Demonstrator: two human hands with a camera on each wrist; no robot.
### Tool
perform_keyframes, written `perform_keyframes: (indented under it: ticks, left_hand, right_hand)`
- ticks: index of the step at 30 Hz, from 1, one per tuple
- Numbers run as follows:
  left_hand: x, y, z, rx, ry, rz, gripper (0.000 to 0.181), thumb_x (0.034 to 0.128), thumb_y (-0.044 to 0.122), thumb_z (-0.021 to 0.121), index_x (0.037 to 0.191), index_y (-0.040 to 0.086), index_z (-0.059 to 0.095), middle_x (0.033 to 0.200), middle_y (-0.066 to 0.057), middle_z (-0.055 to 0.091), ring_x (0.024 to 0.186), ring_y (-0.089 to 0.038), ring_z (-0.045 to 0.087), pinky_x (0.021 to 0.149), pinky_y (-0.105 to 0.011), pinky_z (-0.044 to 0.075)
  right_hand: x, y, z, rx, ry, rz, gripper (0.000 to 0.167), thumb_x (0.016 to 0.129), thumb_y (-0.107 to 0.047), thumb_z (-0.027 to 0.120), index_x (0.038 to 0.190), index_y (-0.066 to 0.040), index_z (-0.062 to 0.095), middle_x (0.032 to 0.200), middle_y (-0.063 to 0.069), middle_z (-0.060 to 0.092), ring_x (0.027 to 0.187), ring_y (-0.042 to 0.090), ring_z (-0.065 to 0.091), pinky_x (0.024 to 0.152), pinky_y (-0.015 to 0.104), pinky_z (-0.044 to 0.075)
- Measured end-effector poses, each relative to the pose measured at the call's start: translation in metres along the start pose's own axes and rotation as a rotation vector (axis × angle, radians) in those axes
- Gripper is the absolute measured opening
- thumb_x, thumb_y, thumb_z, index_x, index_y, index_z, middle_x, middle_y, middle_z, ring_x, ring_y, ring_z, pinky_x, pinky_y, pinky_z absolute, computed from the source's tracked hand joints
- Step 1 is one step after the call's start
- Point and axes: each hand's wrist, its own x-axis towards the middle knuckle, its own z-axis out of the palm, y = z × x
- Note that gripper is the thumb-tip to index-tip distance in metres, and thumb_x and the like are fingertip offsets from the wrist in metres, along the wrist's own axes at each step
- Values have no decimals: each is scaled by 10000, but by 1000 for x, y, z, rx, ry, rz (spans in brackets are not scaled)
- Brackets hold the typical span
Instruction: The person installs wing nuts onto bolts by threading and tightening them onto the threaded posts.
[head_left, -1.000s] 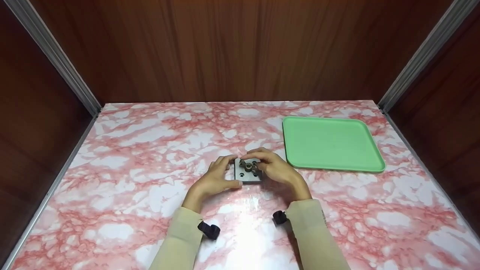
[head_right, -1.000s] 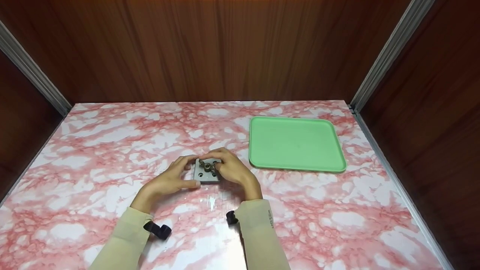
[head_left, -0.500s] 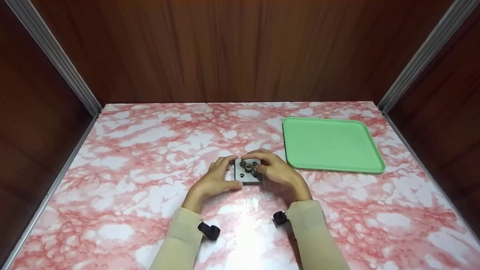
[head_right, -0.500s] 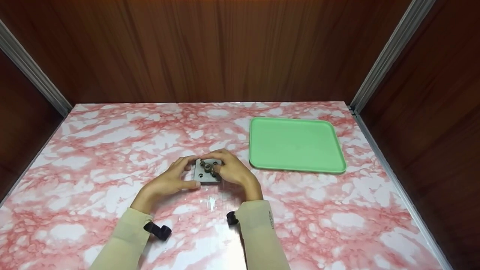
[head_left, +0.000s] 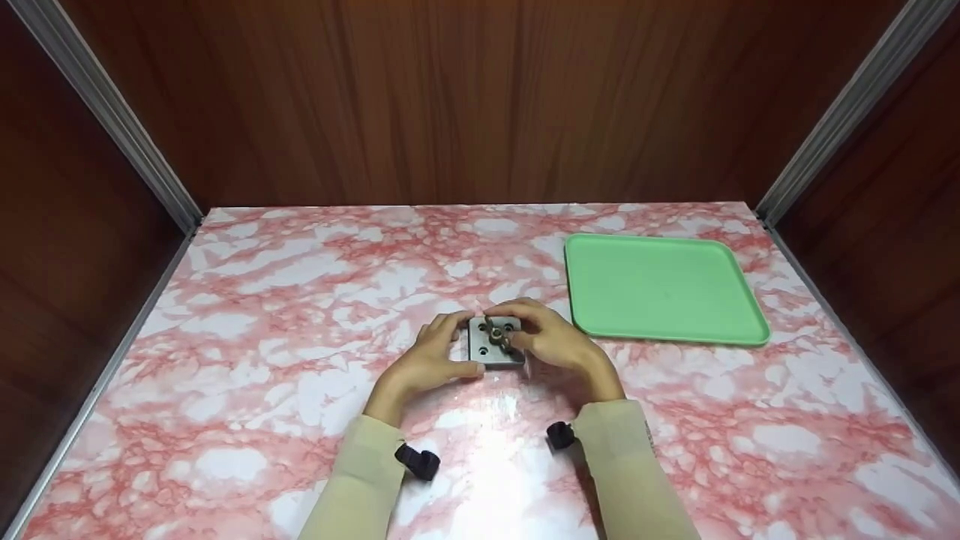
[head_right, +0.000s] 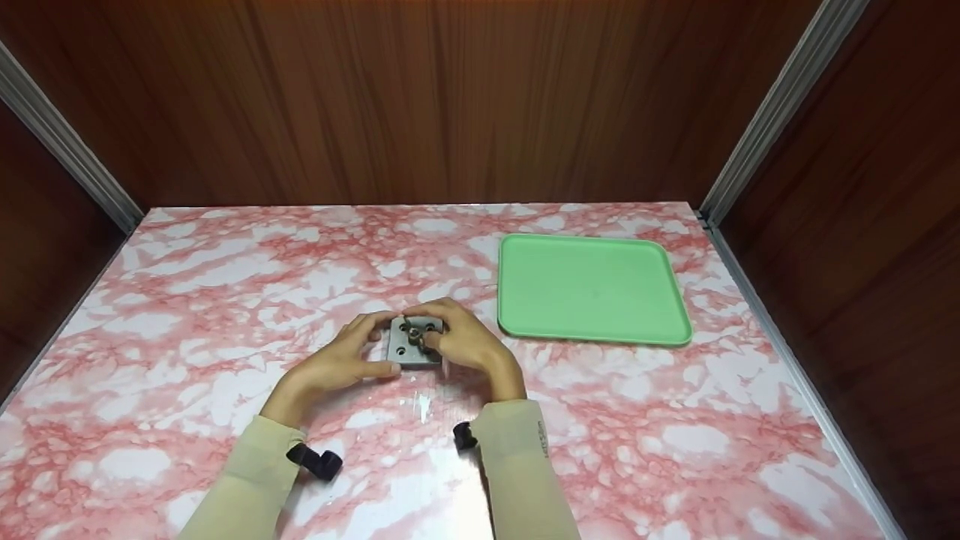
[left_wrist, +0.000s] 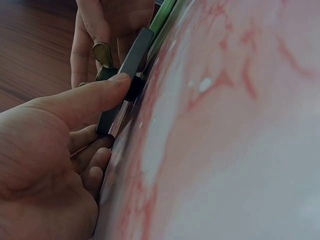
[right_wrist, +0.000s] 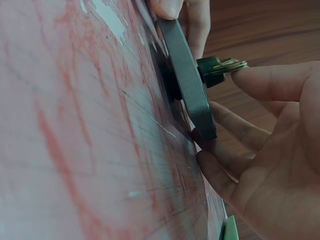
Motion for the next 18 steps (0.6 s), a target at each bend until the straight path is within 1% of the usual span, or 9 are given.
perform_keyframes:
  ticks: [6, 12, 18]
  left_hand:
    - [0, 0, 0, -19, 2, -4, 922, 850, 270, 874, 1630, 180, 393, 1570, -63, 443, 1367, -307, 423, 1141, -537, 389]
    - [0, 0, 0, -34, 1, -7, 925, 855, 269, 868, 1638, 178, 383, 1574, -64, 441, 1384, -311, 421, 1141, -550, 393]
    - [0, 0, 0, -35, -5, -18, 929, 863, 280, 864, 1646, 187, 372, 1575, -60, 437, 1390, -306, 415, 1136, -558, 395]
  right_hand:
    - [-1, 1, -1, -9, -2, 18, 529, 970, -175, 654, 1487, -280, 629, 1541, 74, 543, 1377, 307, 521, 1190, 586, 351]
    - [-1, 4, -1, 6, -8, -2, 550, 971, -216, 710, 1511, -238, 605, 1505, 61, 578, 1345, 303, 546, 1190, 577, 357]
    - [0, 7, -2, 35, -17, -7, 548, 972, -221, 745, 1502, -221, 606, 1474, 49, 597, 1295, 282, 570, 1163, 536, 397]
